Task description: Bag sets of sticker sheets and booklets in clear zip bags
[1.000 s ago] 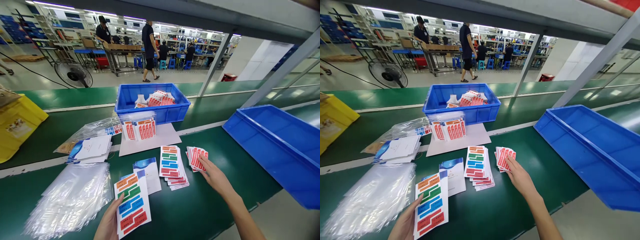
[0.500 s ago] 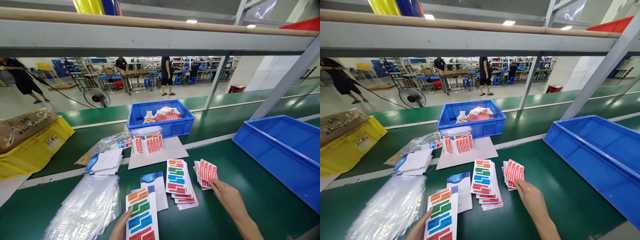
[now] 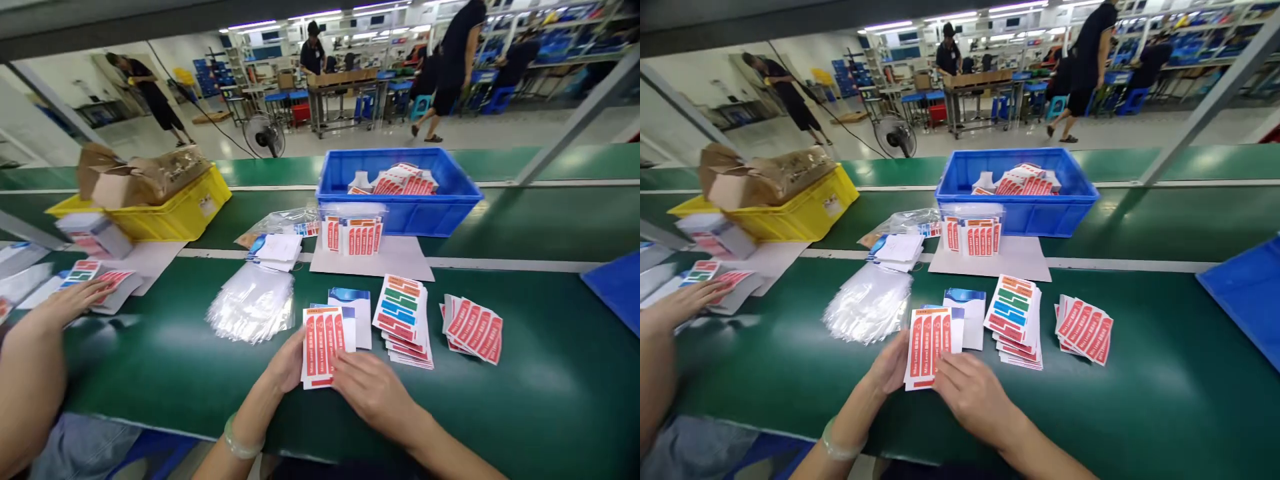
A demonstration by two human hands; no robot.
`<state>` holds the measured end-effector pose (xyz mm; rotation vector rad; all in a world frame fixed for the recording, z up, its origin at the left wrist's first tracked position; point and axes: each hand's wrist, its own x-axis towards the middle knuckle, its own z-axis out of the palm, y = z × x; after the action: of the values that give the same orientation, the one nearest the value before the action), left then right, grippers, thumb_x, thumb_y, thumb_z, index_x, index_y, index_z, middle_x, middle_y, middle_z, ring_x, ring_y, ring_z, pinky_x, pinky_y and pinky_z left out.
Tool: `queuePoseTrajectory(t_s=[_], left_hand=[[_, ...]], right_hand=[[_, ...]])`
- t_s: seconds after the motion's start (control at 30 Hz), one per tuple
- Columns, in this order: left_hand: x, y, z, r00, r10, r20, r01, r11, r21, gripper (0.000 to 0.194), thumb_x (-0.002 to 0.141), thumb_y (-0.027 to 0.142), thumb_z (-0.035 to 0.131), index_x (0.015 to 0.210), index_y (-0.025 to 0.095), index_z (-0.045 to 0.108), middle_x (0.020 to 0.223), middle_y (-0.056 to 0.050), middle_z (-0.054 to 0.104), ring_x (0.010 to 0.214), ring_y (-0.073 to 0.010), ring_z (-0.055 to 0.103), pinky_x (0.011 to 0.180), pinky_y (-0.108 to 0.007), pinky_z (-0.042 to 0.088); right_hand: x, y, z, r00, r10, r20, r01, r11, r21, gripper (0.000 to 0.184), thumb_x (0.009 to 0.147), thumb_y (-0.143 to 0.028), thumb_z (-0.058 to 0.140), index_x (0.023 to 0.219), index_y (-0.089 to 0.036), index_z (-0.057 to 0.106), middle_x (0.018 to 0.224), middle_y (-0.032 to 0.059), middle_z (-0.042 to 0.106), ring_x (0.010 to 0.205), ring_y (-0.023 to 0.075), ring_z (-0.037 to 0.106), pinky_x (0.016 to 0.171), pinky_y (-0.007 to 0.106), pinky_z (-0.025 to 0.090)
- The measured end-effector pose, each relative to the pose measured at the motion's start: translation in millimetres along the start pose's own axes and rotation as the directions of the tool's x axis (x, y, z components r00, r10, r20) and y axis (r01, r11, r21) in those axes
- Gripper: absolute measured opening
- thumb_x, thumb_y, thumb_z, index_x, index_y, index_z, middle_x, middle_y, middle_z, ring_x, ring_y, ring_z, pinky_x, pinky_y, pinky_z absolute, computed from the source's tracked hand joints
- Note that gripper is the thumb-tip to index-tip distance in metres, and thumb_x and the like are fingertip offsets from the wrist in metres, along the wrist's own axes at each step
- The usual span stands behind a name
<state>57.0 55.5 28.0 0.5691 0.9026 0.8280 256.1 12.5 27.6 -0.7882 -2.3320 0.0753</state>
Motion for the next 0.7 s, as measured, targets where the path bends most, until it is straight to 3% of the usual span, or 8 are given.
queuePoseTrajectory(t_s=[0.07,0.13,0.23,0.33,0.43,0.53,0.6,0.7], left_hand=[[-12,8,-5.4,0.999,0.041,-0.034,-0.037,0.994,0.103,0.025,0.081,0.031,0.067,0.099,0.014,0.067,0.095,-0.007,0.075,0.089,-0.0249,0.069,0.084,-0.034,0.053],[-31,20,-12.2,0.995,0.088,-0.053,-0.072,0.967,0.246,0.024,0.077,0.023,0.071,0.099,0.014,0.068,0.093,-0.006,0.074,0.085,-0.0244,0.067,0.079,-0.032,0.052],[-62,40,-18.4,0.984,0.177,0.013,-0.150,0.793,0.591,0.021,0.080,0.023,0.067,0.100,0.019,0.071,0.091,-0.007,0.073,0.082,-0.0243,0.064,0.076,-0.029,0.049],[-76,45,-18.8,0.971,0.222,0.090,-0.194,0.510,0.838,0.013,0.082,0.022,0.062,0.089,0.026,0.072,0.079,-0.004,0.069,0.071,-0.0222,0.059,0.070,-0.026,0.042],[-69,36,-17.9,0.964,0.259,0.056,-0.154,0.378,0.913,0.012,0.082,0.022,0.062,0.086,0.027,0.072,0.076,-0.005,0.066,0.068,-0.0221,0.055,0.071,-0.027,0.038],[-59,32,-15.9,0.968,0.246,0.047,-0.147,0.410,0.900,0.011,0.083,0.024,0.063,0.086,0.027,0.073,0.078,-0.006,0.065,0.069,-0.0232,0.054,0.075,-0.029,0.038],[-62,40,-14.2,0.972,0.232,0.043,-0.158,0.503,0.849,0.005,0.079,0.026,0.068,0.081,0.027,0.072,0.077,-0.005,0.065,0.074,-0.0246,0.055,0.080,-0.031,0.039],[-83,64,-15.0,0.921,0.310,-0.237,-0.160,0.855,0.494,0.011,0.072,0.031,0.076,0.082,0.027,0.072,0.087,-0.008,0.067,0.095,-0.0299,0.057,0.089,-0.033,0.042]], right_hand=[[9,-8,15,0.996,-0.031,0.078,0.023,0.994,0.105,0.021,0.094,-0.022,0.054,0.109,-0.015,0.067,0.112,0.0092,0.073,0.109,0.0236,0.066,0.089,0.037,0.058],[12,-9,21,0.999,0.000,0.054,-0.009,0.986,0.168,0.026,0.093,-0.023,0.055,0.117,-0.015,0.063,0.117,0.0101,0.070,0.113,0.0238,0.064,0.093,0.038,0.056],[11,-5,25,0.975,0.223,0.011,-0.217,0.934,0.282,0.043,0.091,-0.022,0.057,0.133,-0.019,0.049,0.132,0.0117,0.060,0.124,0.0244,0.055,0.101,0.040,0.052],[11,-5,43,0.872,0.455,0.184,-0.486,0.751,0.447,0.061,0.086,-0.025,0.062,0.142,-0.024,0.036,0.141,0.0101,0.052,0.129,0.0253,0.050,0.104,0.045,0.049],[13,-11,68,0.797,0.498,0.342,-0.594,0.540,0.596,0.068,0.083,-0.020,0.064,0.142,-0.026,0.033,0.137,0.0075,0.056,0.126,0.0234,0.054,0.105,0.045,0.047],[17,-17,86,0.785,0.490,0.379,-0.583,0.380,0.718,0.048,0.085,-0.020,0.061,0.131,-0.024,0.050,0.120,0.0050,0.068,0.111,0.0219,0.064,0.098,0.038,0.051],[20,-20,90,0.788,0.483,0.381,-0.564,0.322,0.760,0.024,0.090,-0.026,0.057,0.113,-0.023,0.064,0.105,0.0033,0.073,0.095,0.0213,0.069,0.087,0.033,0.056],[22,-21,89,0.799,0.463,0.384,-0.552,0.309,0.775,0.024,0.094,-0.034,0.051,0.097,-0.024,0.073,0.091,0.0022,0.075,0.083,0.0206,0.070,0.077,0.030,0.056]])
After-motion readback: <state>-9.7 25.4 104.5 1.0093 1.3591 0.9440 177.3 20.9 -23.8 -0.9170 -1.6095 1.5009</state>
